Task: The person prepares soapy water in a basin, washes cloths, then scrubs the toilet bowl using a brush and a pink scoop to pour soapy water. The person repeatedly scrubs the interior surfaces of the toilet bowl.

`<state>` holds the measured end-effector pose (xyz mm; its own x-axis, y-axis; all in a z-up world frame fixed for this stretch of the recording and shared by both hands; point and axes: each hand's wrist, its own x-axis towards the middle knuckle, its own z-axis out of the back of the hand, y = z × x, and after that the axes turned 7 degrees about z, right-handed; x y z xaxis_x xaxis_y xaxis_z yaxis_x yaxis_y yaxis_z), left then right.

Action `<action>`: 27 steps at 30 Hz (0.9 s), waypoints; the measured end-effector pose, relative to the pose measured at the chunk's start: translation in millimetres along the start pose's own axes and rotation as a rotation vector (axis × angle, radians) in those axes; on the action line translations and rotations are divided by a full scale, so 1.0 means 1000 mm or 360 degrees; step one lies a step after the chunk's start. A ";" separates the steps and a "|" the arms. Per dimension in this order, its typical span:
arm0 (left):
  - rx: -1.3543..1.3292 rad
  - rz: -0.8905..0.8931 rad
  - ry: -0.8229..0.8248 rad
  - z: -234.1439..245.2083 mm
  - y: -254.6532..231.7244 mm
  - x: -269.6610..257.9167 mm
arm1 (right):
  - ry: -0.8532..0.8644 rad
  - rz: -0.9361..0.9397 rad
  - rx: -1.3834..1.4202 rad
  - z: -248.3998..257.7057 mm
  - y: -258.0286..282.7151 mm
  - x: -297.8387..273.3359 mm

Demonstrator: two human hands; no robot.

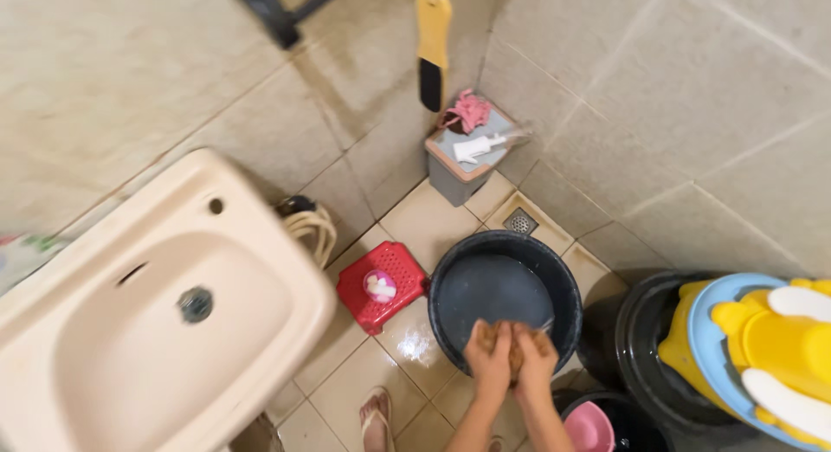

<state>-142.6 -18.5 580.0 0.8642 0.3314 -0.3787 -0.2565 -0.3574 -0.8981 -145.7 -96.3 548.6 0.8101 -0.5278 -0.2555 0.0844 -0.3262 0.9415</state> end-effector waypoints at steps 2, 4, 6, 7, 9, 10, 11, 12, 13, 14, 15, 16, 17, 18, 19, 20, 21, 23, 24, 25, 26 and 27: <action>-0.0083 -0.0010 -0.0014 -0.018 -0.006 0.006 | -0.0019 0.0208 -0.0140 -0.001 0.012 0.017; -0.0104 -0.0011 -0.0081 -0.031 -0.014 0.011 | 0.0082 0.0272 -0.0212 -0.006 0.033 0.025; -0.0155 0.0132 -0.0079 -0.035 -0.029 0.010 | 0.0141 0.0260 -0.0229 -0.015 0.053 0.020; -0.0181 0.0202 -0.0081 -0.033 -0.043 0.010 | 0.0158 0.0214 -0.0214 -0.025 0.064 0.018; -0.0398 0.0330 -0.0020 -0.024 -0.084 0.011 | 0.0299 0.0200 -0.0125 -0.052 0.090 0.003; -0.0509 0.0387 0.0010 -0.017 -0.112 0.014 | 0.0422 0.0228 -0.0050 -0.071 0.109 -0.007; -0.0475 0.0333 0.0008 0.000 -0.143 0.017 | 0.0545 0.0244 0.0026 -0.093 0.129 -0.022; -0.0440 0.0279 0.0005 0.022 -0.176 0.024 | 0.0743 0.0320 0.0036 -0.116 0.149 -0.039; -0.0636 0.0202 0.0034 0.041 -0.210 0.032 | 0.0936 0.0386 0.0049 -0.146 0.166 -0.058; -0.0829 0.0119 0.0066 0.060 -0.243 0.041 | 0.1110 0.0797 -0.0155 -0.181 0.180 -0.073; -0.1022 -0.0014 0.0215 0.084 -0.274 0.046 | 0.1264 0.1217 -0.0346 -0.217 0.190 -0.088; -0.1209 -0.0152 0.0369 0.108 -0.301 0.049 | 0.1243 0.1136 -0.0382 -0.254 0.195 -0.103; -0.1220 -0.0201 0.0382 0.129 -0.324 0.056 | 0.1218 0.1062 -0.0418 -0.291 0.196 -0.114; -0.1230 -0.0250 0.0395 0.151 -0.344 0.065 | 0.1234 0.1265 -0.0433 -0.327 0.195 -0.120; -0.1237 -0.0298 0.0417 0.172 -0.357 0.074 | 0.1236 0.1473 -0.0444 -0.360 0.190 -0.122; -0.0996 -0.0359 0.0373 0.195 -0.364 0.082 | 0.1284 0.1571 -0.0531 -0.392 0.183 -0.123; -0.0757 -0.0406 0.0326 0.218 -0.367 0.092 | 0.1325 0.1664 -0.0629 -0.420 0.173 -0.123; -0.0274 -0.0560 0.0009 0.266 -0.363 0.109 | 0.1383 0.1618 -0.0945 -0.463 0.150 -0.123; -0.0026 -0.0661 -0.0262 0.289 -0.359 0.113 | 0.1397 0.1474 -0.1161 -0.477 0.139 -0.122; 0.0231 -0.0759 -0.0523 0.312 -0.360 0.118 | 0.1395 0.1329 -0.1366 -0.490 0.131 -0.120; 0.0089 -0.0787 -0.0804 0.337 -0.365 0.120 | 0.1367 0.1391 -0.1354 -0.495 0.125 -0.120; -0.0061 -0.0806 -0.1080 0.357 -0.371 0.117 | 0.1337 0.1452 -0.1354 -0.491 0.122 -0.119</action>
<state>-100.5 465.0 789.2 0.4203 0.9074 0.0038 0.1169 -0.0500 -0.9919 53.4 311.5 801.6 0.8316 0.3939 0.3914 -0.5546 0.5532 0.6216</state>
